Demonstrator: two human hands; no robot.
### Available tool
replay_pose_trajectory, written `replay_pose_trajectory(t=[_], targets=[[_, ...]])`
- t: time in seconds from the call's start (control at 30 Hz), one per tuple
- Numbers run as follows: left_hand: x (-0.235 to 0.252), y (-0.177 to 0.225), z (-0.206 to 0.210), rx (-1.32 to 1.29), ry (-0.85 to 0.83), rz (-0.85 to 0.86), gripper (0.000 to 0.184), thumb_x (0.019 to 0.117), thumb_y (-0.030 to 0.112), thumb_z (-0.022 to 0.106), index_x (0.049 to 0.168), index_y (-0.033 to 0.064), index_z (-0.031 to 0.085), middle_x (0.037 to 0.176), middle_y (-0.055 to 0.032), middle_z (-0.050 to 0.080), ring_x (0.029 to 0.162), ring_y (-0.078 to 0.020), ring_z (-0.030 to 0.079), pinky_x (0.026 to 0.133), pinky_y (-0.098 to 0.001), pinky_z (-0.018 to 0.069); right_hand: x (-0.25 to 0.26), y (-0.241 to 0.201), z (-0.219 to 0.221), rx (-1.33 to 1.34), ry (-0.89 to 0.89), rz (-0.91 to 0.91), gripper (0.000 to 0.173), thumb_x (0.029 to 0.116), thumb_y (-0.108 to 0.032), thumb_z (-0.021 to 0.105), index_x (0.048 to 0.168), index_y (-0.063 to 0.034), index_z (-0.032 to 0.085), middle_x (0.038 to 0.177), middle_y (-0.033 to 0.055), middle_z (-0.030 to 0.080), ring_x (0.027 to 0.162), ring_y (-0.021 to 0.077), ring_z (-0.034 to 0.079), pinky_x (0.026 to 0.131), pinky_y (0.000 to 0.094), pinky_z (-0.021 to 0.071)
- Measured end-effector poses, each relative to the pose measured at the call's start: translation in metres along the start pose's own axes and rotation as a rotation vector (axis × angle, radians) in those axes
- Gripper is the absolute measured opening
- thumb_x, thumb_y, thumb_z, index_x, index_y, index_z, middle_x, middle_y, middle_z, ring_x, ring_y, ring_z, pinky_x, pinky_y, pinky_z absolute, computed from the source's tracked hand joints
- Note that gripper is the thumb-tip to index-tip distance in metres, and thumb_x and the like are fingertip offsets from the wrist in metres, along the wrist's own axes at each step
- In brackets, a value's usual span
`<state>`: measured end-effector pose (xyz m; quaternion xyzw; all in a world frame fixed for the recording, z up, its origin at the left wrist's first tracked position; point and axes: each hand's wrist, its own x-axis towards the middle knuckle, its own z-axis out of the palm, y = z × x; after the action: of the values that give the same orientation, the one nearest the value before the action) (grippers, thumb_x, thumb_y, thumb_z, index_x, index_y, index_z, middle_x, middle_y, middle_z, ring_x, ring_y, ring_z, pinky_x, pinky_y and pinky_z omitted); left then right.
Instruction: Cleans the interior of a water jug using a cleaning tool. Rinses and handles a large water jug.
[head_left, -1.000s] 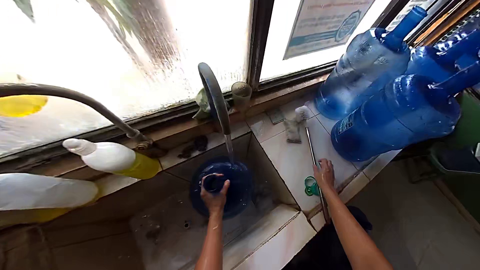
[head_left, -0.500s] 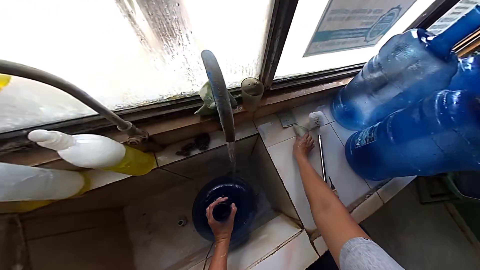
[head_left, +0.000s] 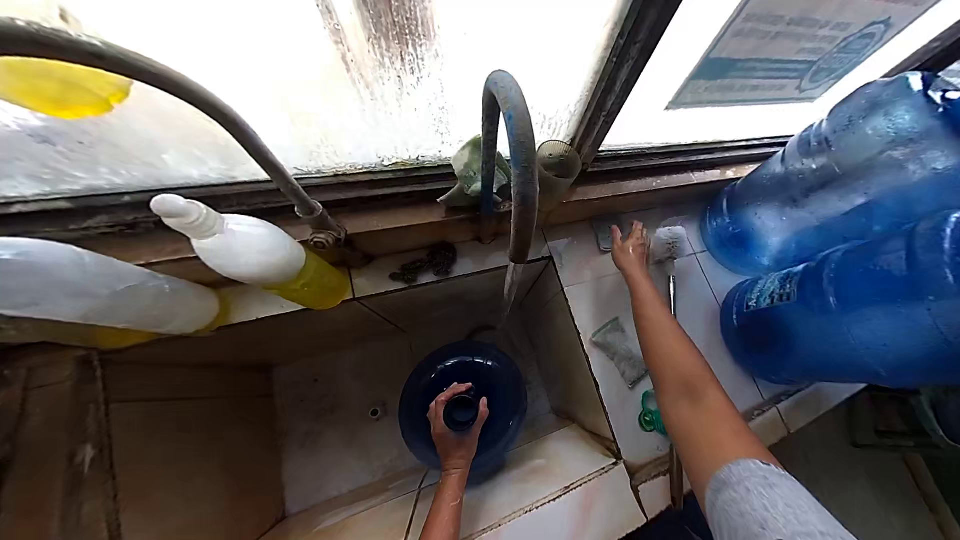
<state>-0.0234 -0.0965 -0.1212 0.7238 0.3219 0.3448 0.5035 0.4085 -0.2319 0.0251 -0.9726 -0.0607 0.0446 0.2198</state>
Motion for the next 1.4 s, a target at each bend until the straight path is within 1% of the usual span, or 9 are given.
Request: replay_pose_trajectory(t=[0.1, 0.23, 0.43, 0.63, 0.8, 0.93, 1.07, 1.27, 1.4], targets=[[0.002, 0.000, 0.001, 0.005, 0.008, 0.017, 0.053, 0.0783, 0.034, 0.084, 0.118, 0.0036, 0.067, 0.117, -0.0102, 0.073, 0.122, -0.0210, 0.063, 0.113, -0.0381, 0.0441, 0.026, -0.006, 0.048, -0.001, 0.000, 0.108, 0.077, 0.1041, -0.051, 0.049, 0.164, -0.0096, 0.024, 0.166, 0.0273, 0.024, 0.152, 0.0484, 0.024, 0.116, 0.0718, 0.0212], [0.003, 0.001, -0.001, 0.030, -0.008, 0.025, 0.051, 0.0786, 0.031, 0.084, 0.118, 0.0029, 0.068, 0.118, -0.0130, 0.072, 0.122, -0.0261, 0.064, 0.112, -0.0423, 0.0456, -0.055, -0.014, 0.088, -0.174, 0.016, -0.149, 0.048, 0.1036, -0.013, 0.050, 0.149, 0.0031, 0.046, 0.141, 0.0299, 0.057, 0.127, 0.0484, 0.058, 0.104, 0.0658, 0.0451], [0.011, 0.009, -0.019, -0.009, -0.243, -0.107, 0.061, 0.0760, 0.025, 0.087, 0.128, 0.0024, 0.064, 0.131, -0.0144, 0.066, 0.131, -0.0309, 0.055, 0.116, -0.0479, 0.0403, -0.223, -0.064, 0.045, -0.143, -0.435, -0.341, 0.051, 0.1108, -0.044, 0.036, 0.120, -0.0035, 0.065, 0.102, 0.0225, 0.072, 0.099, 0.0418, 0.070, 0.084, 0.0621, 0.0541], [0.019, 0.016, -0.035, -0.044, -0.419, -0.158, 0.063, 0.0839, 0.014, 0.079, 0.139, -0.0051, 0.054, 0.141, -0.0234, 0.057, 0.138, -0.0361, 0.048, 0.119, -0.0470, 0.0360, -0.346, -0.137, 0.051, -0.320, -0.546, -0.810, 0.026, 0.1036, -0.010, 0.050, 0.114, 0.0024, 0.070, 0.115, 0.0256, 0.068, 0.111, 0.0415, 0.065, 0.097, 0.0553, 0.0491], [0.044, 0.031, -0.076, 0.099, -0.726, -0.151, 0.081, 0.0799, 0.003, 0.080, 0.152, 0.0018, 0.043, 0.160, -0.0201, 0.039, 0.153, -0.0328, 0.030, 0.127, -0.0462, 0.0236, -0.339, -0.178, 0.044, -0.506, -1.047, -0.563, 0.040, 0.1080, -0.020, 0.049, 0.140, 0.0043, 0.055, 0.141, 0.0303, 0.053, 0.133, 0.0445, 0.052, 0.111, 0.0601, 0.0407], [0.070, 0.035, -0.174, 0.430, -0.414, -0.146, 0.071, 0.0807, 0.005, 0.078, 0.147, 0.0043, 0.052, 0.162, -0.0222, 0.035, 0.151, -0.0425, 0.031, 0.120, -0.0622, 0.0284, -0.328, -0.182, 0.052, -0.365, -0.736, -0.265, 0.072, 0.0894, -0.028, 0.081, 0.146, -0.0030, 0.044, 0.115, 0.0298, 0.067, 0.106, 0.0482, 0.067, 0.090, 0.0664, 0.0527], [0.094, 0.000, -0.301, 0.697, 0.075, -0.431, 0.089, 0.0819, 0.018, 0.078, 0.155, -0.0046, 0.033, 0.164, -0.0338, 0.018, 0.151, -0.0532, 0.018, 0.121, -0.0647, 0.0225, -0.323, -0.170, 0.081, -0.540, -0.622, -0.053, 0.096, 0.0828, -0.028, 0.084, 0.157, -0.0051, 0.028, 0.127, 0.0293, 0.064, 0.118, 0.0484, 0.063, 0.094, 0.0680, 0.0496], [0.115, -0.042, -0.372, 0.326, 0.056, -0.719, 0.048, 0.1113, 0.033, 0.042, 0.133, -0.0059, 0.058, 0.125, -0.0316, 0.061, 0.115, -0.0419, 0.060, 0.099, -0.0595, 0.0447, -0.348, -0.170, 0.044, -0.246, -0.517, -0.091, 0.070, 0.0899, -0.017, 0.074, 0.152, -0.0096, 0.043, 0.138, 0.0308, 0.055, 0.124, 0.0504, 0.057, 0.096, 0.0690, 0.0472], [0.088, 0.039, -0.388, -0.017, 0.101, -0.713, 0.035, 0.1101, 0.045, 0.041, 0.109, 0.0150, 0.060, 0.069, 0.0057, 0.042, 0.049, -0.0030, 0.035, 0.047, -0.0197, 0.0344, -0.424, -0.145, 0.011, 0.125, -0.459, -0.545, 0.056, 0.0937, -0.017, 0.074, 0.143, -0.0033, 0.053, 0.133, 0.0235, 0.061, 0.119, 0.0369, 0.063, 0.100, 0.0533, 0.0534]])
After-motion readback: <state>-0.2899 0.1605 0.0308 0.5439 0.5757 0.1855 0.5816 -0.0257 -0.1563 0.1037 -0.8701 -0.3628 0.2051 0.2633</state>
